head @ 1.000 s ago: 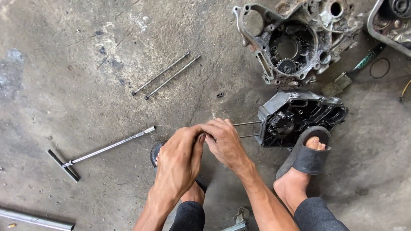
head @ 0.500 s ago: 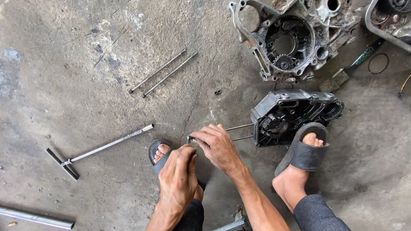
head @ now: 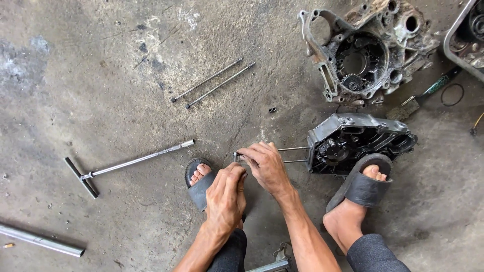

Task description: Tightening long studs into a motorcycle engine block using a T-handle socket wrench and an open-end wrench

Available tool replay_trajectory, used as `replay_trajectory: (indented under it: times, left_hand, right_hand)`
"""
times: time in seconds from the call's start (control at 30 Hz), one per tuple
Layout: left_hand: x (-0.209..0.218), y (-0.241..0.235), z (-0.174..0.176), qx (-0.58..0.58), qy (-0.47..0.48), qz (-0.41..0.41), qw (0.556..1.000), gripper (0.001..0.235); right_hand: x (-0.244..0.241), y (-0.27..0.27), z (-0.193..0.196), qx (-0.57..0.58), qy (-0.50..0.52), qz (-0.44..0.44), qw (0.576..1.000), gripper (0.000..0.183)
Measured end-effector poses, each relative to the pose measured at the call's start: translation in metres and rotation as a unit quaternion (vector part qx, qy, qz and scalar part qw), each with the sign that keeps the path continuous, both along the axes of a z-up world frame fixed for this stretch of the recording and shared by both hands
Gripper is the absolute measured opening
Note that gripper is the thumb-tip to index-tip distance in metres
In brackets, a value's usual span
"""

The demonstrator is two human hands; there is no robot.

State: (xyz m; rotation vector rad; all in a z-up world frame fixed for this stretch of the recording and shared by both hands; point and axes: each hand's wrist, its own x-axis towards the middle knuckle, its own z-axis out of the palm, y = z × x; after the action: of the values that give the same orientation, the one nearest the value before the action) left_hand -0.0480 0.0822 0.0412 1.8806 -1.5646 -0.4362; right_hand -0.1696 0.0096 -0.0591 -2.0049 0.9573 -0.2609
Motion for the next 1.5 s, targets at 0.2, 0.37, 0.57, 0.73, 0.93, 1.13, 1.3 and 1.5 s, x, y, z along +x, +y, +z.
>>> replay_trajectory:
  times: [0.2,0.37,0.57,0.73,0.93,1.13,1.3,1.5]
  left_hand:
    - [0.018,-0.016,-0.025,-0.012,0.016,0.083,0.996,0.015]
    - [0.027,-0.044,-0.063,0.069,0.079,0.089,0.991,0.020]
    - [0.064,-0.045,-0.046,0.055,0.228,0.095,0.968,0.027]
    - [0.199,0.060,-0.070,0.059,-0.100,0.195,0.974,0.052]
    - [0.330,0.192,-0.100,0.380,-0.527,0.083,0.756,0.037]
    - [0.388,0.191,-0.084,0.407,-0.514,-0.123,0.745,0.042]
    - [0.360,0.160,0.038,0.589,0.067,-0.030,0.805,0.057]
    - [0.322,0.228,0.084,0.335,0.270,0.032,0.902,0.080]
  right_hand:
    - [0.013,0.006,-0.033,0.010,-0.012,-0.011,1.000,0.014]
    - [0.003,0.004,-0.050,0.015,-0.036,0.007,0.999,0.025]
    - [0.026,-0.009,-0.018,0.198,-0.033,-0.094,0.975,0.026]
    - [0.056,-0.019,0.035,0.218,0.013,-0.102,0.971,0.027]
    - [0.074,-0.032,0.063,0.179,-0.017,-0.186,0.966,0.027]
    - [0.114,-0.063,0.095,0.246,0.252,-0.095,0.931,0.024]
    - [0.136,-0.092,0.100,0.311,0.395,0.067,0.862,0.028]
    - [0.150,-0.087,0.072,0.360,0.354,0.028,0.863,0.027]
